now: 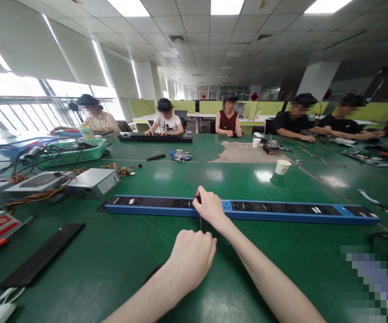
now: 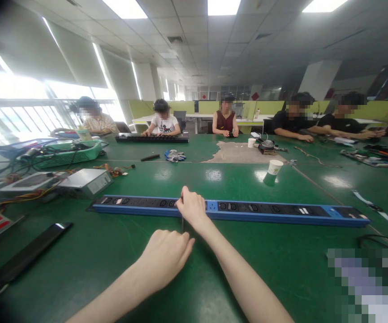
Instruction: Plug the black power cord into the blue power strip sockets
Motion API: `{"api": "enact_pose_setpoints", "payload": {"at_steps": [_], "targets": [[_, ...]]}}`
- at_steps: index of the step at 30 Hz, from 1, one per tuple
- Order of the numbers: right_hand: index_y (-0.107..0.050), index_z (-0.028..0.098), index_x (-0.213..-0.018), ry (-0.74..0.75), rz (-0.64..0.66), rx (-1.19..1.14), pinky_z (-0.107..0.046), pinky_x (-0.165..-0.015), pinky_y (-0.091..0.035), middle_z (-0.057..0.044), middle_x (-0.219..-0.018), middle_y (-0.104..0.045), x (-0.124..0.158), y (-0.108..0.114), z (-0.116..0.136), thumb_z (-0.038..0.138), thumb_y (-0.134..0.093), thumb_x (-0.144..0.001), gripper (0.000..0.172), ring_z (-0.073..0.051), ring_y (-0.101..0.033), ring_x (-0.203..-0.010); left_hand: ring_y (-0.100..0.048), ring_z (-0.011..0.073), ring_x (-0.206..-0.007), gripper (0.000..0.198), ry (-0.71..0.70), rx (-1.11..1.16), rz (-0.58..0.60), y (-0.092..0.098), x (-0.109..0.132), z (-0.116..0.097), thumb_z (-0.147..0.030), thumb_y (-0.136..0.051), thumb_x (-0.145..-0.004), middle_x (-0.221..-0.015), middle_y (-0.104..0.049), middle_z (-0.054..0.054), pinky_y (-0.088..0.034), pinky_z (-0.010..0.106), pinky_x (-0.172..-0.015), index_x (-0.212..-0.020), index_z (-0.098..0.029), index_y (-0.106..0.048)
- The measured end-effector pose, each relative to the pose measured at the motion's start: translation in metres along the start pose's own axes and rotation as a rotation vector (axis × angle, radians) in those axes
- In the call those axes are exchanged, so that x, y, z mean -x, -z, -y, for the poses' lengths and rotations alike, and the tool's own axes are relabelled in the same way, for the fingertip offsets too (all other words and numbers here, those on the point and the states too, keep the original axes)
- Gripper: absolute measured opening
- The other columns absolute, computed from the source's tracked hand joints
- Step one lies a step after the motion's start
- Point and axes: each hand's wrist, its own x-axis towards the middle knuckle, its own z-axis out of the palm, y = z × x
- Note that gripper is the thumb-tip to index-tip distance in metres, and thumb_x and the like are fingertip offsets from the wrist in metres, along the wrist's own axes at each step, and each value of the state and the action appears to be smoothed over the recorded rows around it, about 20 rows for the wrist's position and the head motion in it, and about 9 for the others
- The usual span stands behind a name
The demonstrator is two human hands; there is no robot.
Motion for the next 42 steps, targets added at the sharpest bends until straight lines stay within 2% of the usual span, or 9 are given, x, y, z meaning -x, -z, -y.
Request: {"api": "enact_pose_setpoints", "payload": {"at_steps": [4, 10, 13, 15, 18, 23, 34, 37, 42], "targets": [[-0.054, 0.023, -0.114, 0.023, 0.014, 0.113, -0.03, -0.069, -0.037, -0.006, -0.093, -0.073, 0.008, -0.002, 0.013, 0.033, -0.047, -0.099, 0.019, -0.024, -0.07, -0.083, -0.072, 0.0284, -0.072, 0.043, -0.023, -0.044, 0.02, 0.003, -0.002, 0.013, -0.024, -0.037, -0.102, -0.076, -0.073, 0.014, -0.05, 0.037, -0.069, -0.08, -0.015, -0.073], [-0.051, 0.021, -0.117, 0.001, 0.048, 0.166, -0.031, -0.072, -0.042, -0.009, -0.097, -0.074, 0.003, -0.01, 0.022, 0.03, -0.047, -0.099, 0.021, -0.026, -0.072, -0.088, -0.073, 0.0311, -0.079, 0.043, 0.273, -0.063, -0.11, 0.01, -0.02, 0.071, -0.032, -0.037, -0.102, -0.083, -0.074, 0.015, -0.052, 0.041, -0.075, -0.083, -0.016, -0.072], [-0.051, 0.022, -0.12, 0.024, 0.054, 0.164, -0.032, -0.072, -0.043, -0.009, -0.098, -0.074, 0.003, -0.007, 0.02, 0.032, -0.047, -0.099, 0.023, -0.027, -0.072, -0.09, -0.073, 0.0289, -0.087, 0.032, 0.333, 0.035, -0.227, -0.01, -0.037, 0.105, -0.03, -0.04, -0.101, -0.093, -0.075, 0.013, -0.054, 0.04, -0.08, -0.103, -0.016, -0.069], [-0.05, 0.022, -0.121, 0.046, 0.059, 0.145, -0.033, -0.073, -0.044, -0.009, -0.097, -0.074, 0.006, -0.004, 0.017, 0.036, -0.044, -0.101, 0.025, -0.027, -0.072, -0.09, -0.07, 0.0251, -0.105, 0.027, 0.22, 0.207, -0.286, -0.033, -0.049, 0.124, -0.024, -0.047, -0.098, -0.113, -0.074, 0.012, -0.054, 0.037, -0.091, -0.118, -0.019, -0.065], [-0.05, 0.024, -0.12, 0.067, 0.077, 0.109, -0.032, -0.074, -0.044, -0.007, -0.1, -0.074, 0.008, -0.001, 0.015, 0.039, -0.043, -0.102, 0.025, -0.026, -0.072, -0.091, -0.064, 0.0219, -0.123, 0.038, 0.064, 0.406, -0.317, -0.068, -0.064, 0.142, -0.019, -0.05, -0.095, -0.133, -0.068, 0.01, -0.048, 0.037, -0.107, -0.132, -0.02, -0.06], [-0.051, 0.022, -0.123, 0.044, 0.097, 0.174, -0.033, -0.078, -0.045, -0.01, -0.102, -0.074, 0.002, -0.002, 0.023, 0.03, -0.045, -0.099, 0.025, -0.026, -0.072, -0.095, -0.062, 0.0211, -0.127, 0.043, -0.034, 0.474, -0.366, -0.092, -0.074, 0.147, -0.019, -0.041, -0.1, -0.138, -0.066, 0.008, -0.046, 0.038, -0.113, -0.138, -0.021, -0.059], [-0.058, 0.023, -0.111, -0.05, 0.057, 0.111, -0.031, -0.074, -0.043, -0.008, -0.096, -0.073, -0.006, -0.004, 0.021, 0.037, -0.05, -0.097, 0.022, -0.026, -0.071, -0.09, -0.058, 0.0213, -0.132, 0.048, -0.009, 0.416, -0.321, -0.088, -0.069, 0.142, -0.015, -0.036, -0.1, -0.143, -0.062, 0.01, -0.044, 0.039, -0.116, -0.144, -0.019, -0.055], [-0.059, 0.024, -0.105, -0.076, -0.001, 0.035, -0.029, -0.07, -0.039, -0.004, -0.091, -0.073, -0.013, 0.01, 0.023, 0.039, -0.051, -0.096, 0.019, -0.024, -0.069, -0.086, -0.058, 0.0206, -0.132, 0.047, 0.013, 0.416, -0.304, -0.084, -0.066, 0.139, -0.016, -0.035, -0.101, -0.143, -0.063, 0.01, -0.044, 0.039, -0.115, -0.144, -0.019, -0.055], [-0.061, 0.025, -0.106, -0.12, -0.11, -0.069, -0.026, -0.066, -0.034, -0.002, -0.088, -0.072, -0.027, 0.062, 0.005, 0.043, -0.053, -0.094, 0.023, -0.019, -0.065, -0.081, -0.057, 0.0188, -0.134, 0.047, 0.0, 0.409, -0.338, -0.087, -0.065, 0.14, -0.018, -0.035, -0.102, -0.144, -0.062, 0.009, -0.041, 0.037, -0.118, -0.145, -0.018, -0.054]]}}
